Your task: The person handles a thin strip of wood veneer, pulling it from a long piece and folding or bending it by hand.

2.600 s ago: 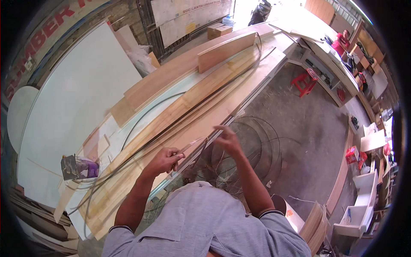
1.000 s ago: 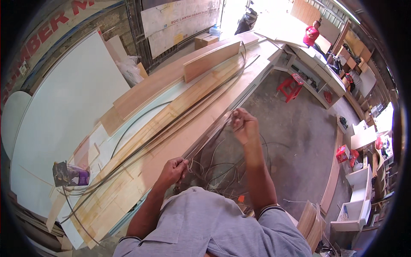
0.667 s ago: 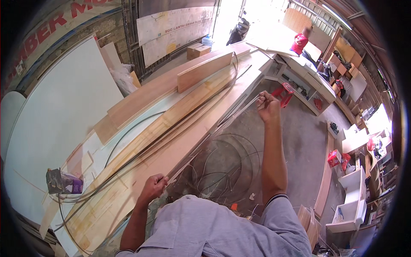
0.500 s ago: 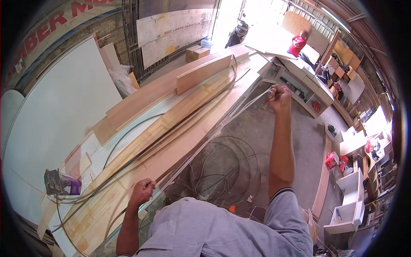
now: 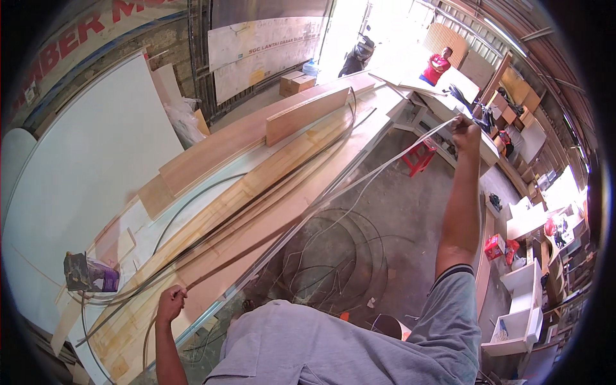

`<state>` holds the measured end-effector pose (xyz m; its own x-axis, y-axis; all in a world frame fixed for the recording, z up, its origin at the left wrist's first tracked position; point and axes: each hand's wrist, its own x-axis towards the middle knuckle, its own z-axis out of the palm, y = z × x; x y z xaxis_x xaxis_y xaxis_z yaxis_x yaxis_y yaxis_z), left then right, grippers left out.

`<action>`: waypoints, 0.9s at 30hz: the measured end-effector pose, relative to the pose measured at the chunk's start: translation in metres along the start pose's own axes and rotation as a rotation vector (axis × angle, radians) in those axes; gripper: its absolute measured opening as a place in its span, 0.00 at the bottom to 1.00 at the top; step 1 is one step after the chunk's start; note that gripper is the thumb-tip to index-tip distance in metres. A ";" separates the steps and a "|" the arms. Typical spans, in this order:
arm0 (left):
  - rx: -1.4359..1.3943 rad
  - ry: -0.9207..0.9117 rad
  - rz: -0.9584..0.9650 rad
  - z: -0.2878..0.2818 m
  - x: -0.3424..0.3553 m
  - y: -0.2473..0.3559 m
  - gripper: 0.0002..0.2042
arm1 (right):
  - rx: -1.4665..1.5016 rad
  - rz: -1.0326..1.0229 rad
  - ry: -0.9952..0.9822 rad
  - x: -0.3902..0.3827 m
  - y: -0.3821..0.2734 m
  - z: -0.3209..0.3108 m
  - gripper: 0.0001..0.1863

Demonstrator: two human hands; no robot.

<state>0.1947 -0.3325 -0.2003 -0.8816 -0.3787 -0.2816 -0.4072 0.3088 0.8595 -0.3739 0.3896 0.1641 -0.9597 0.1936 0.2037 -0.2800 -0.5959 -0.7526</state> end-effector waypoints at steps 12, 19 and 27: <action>0.185 0.077 -0.136 -0.069 -0.003 -0.083 0.15 | -0.031 -0.054 -0.057 0.039 -0.096 -0.060 0.07; 0.073 -0.166 -0.143 -0.079 -0.028 -0.089 0.14 | -0.112 0.066 -0.142 -0.041 -0.103 -0.035 0.06; 0.509 -0.838 -0.271 -0.059 -0.062 -0.091 0.18 | -0.126 -0.083 -0.489 -0.141 -0.175 0.080 0.14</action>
<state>0.3004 -0.3884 -0.2355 -0.5486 0.1816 -0.8161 -0.4991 0.7121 0.4939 -0.1912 0.4046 0.3173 -0.8419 -0.1691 0.5124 -0.3795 -0.4895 -0.7851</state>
